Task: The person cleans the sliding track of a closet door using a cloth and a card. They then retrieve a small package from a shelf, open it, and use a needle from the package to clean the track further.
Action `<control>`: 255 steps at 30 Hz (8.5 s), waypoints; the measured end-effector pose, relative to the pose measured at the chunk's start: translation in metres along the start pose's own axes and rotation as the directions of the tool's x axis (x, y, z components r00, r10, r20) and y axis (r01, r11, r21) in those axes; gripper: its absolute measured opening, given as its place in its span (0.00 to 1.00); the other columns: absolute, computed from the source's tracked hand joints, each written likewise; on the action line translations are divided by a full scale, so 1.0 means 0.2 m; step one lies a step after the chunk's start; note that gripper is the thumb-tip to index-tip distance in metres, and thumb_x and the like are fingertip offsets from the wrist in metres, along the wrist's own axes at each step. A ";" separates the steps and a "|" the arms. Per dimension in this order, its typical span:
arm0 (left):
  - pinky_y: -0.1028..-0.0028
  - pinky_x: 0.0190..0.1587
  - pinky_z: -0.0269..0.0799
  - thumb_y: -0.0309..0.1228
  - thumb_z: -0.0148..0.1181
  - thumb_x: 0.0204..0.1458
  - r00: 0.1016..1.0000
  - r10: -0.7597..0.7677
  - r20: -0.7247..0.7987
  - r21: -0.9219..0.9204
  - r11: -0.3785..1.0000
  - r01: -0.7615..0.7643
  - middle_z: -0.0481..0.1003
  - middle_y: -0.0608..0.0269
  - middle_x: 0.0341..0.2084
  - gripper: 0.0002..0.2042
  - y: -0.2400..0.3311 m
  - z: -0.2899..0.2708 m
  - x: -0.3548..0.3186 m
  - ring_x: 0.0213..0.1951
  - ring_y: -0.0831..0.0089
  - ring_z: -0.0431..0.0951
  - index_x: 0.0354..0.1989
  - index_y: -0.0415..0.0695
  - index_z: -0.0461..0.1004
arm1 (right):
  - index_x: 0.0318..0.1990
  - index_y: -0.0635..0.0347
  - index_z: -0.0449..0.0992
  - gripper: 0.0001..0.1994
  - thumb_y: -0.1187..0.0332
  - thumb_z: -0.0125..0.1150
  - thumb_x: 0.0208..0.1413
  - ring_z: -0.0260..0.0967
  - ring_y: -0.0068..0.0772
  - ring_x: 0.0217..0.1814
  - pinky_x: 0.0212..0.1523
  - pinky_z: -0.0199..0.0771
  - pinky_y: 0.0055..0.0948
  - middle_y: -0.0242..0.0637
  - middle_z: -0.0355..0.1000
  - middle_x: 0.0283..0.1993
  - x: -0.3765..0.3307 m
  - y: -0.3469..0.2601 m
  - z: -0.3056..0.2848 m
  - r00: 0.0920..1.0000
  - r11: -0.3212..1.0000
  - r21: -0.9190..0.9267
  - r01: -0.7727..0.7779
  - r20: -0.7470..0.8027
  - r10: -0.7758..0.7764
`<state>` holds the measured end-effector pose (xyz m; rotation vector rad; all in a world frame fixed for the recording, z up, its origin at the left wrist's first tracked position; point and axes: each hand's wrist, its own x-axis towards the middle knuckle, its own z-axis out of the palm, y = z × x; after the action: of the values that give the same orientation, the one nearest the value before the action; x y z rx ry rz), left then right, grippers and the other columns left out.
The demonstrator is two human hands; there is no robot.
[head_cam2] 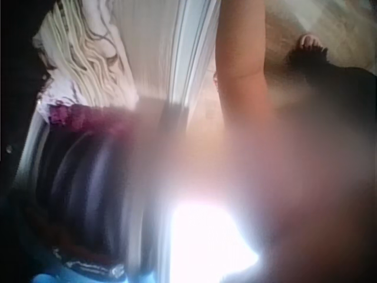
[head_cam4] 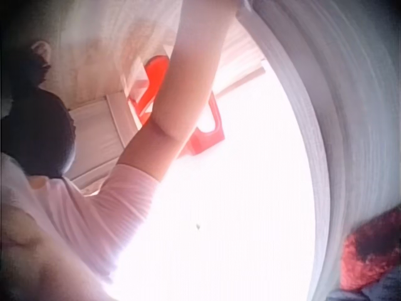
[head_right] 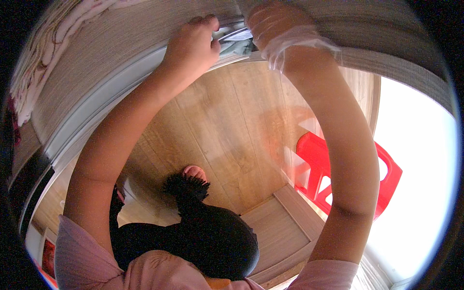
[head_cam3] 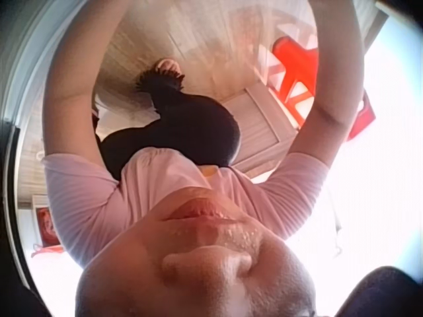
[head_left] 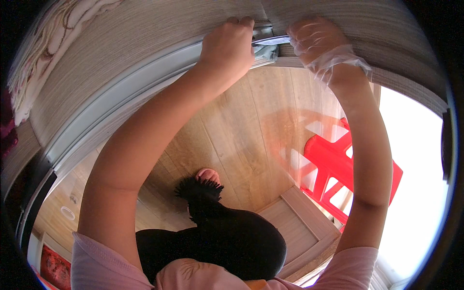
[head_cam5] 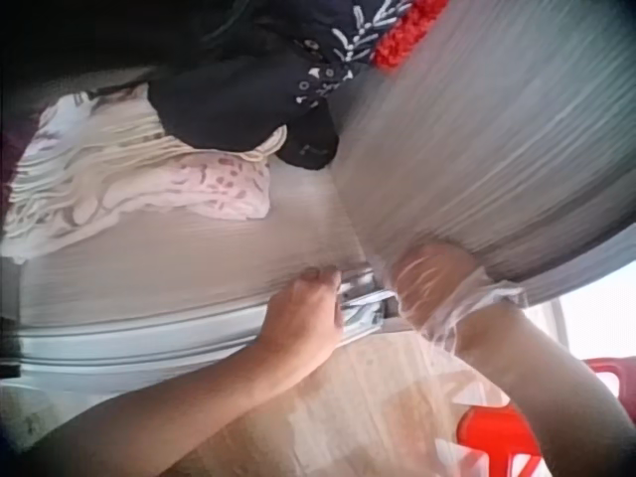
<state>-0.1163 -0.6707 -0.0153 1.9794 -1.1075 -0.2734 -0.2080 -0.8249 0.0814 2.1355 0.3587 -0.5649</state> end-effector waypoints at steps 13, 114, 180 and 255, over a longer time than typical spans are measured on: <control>0.60 0.34 0.70 0.27 0.55 0.43 0.976 0.217 -0.029 -0.048 0.975 -0.218 0.70 0.51 0.24 0.06 0.04 0.07 -0.02 0.31 0.52 0.73 0.28 0.39 0.70 | 0.35 0.56 0.71 0.07 0.72 0.53 0.46 0.69 0.30 0.42 0.43 0.71 0.25 0.33 0.71 0.35 0.02 -0.03 -0.12 0.988 0.975 0.162 -0.151 0.053 0.144; 0.79 0.32 0.68 0.33 0.58 0.46 0.567 -0.141 0.812 -0.441 0.488 0.753 0.71 0.67 0.27 0.10 0.03 -0.30 -0.11 0.30 0.79 0.71 0.35 0.43 0.69 | 0.40 0.64 0.71 0.09 0.71 0.56 0.54 0.67 0.19 0.35 0.37 0.67 0.19 0.32 0.72 0.35 -0.33 -0.93 -0.50 0.405 -0.886 0.196 0.421 0.833 0.377; 0.68 0.32 0.70 0.20 0.55 0.42 0.962 0.273 -0.021 -0.530 0.813 -0.242 0.73 0.55 0.26 0.05 -0.32 -0.16 -0.05 0.30 0.56 0.75 0.28 0.40 0.69 | 0.44 0.64 0.66 0.14 0.63 0.53 0.55 0.70 0.29 0.38 0.36 0.76 0.28 0.36 0.70 0.38 0.19 -0.67 -0.59 0.388 -0.969 -0.015 0.246 0.918 0.084; 0.65 0.55 0.61 0.14 0.46 0.47 -0.135 -0.375 0.917 0.304 0.441 0.844 0.68 0.57 0.45 0.18 2.49 -1.11 -0.47 0.50 0.64 0.68 0.49 0.40 0.63 | 0.58 0.60 0.56 0.23 0.73 0.51 0.54 0.69 0.30 0.39 0.43 0.69 0.25 0.40 0.68 0.44 -2.73 -0.44 -1.82 0.078 -0.285 -0.116 0.952 0.987 -0.143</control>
<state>-0.3532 -0.6058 0.4812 1.6428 -0.3153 -2.3833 -0.6177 -0.5045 0.4908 -0.0004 1.2262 -1.3606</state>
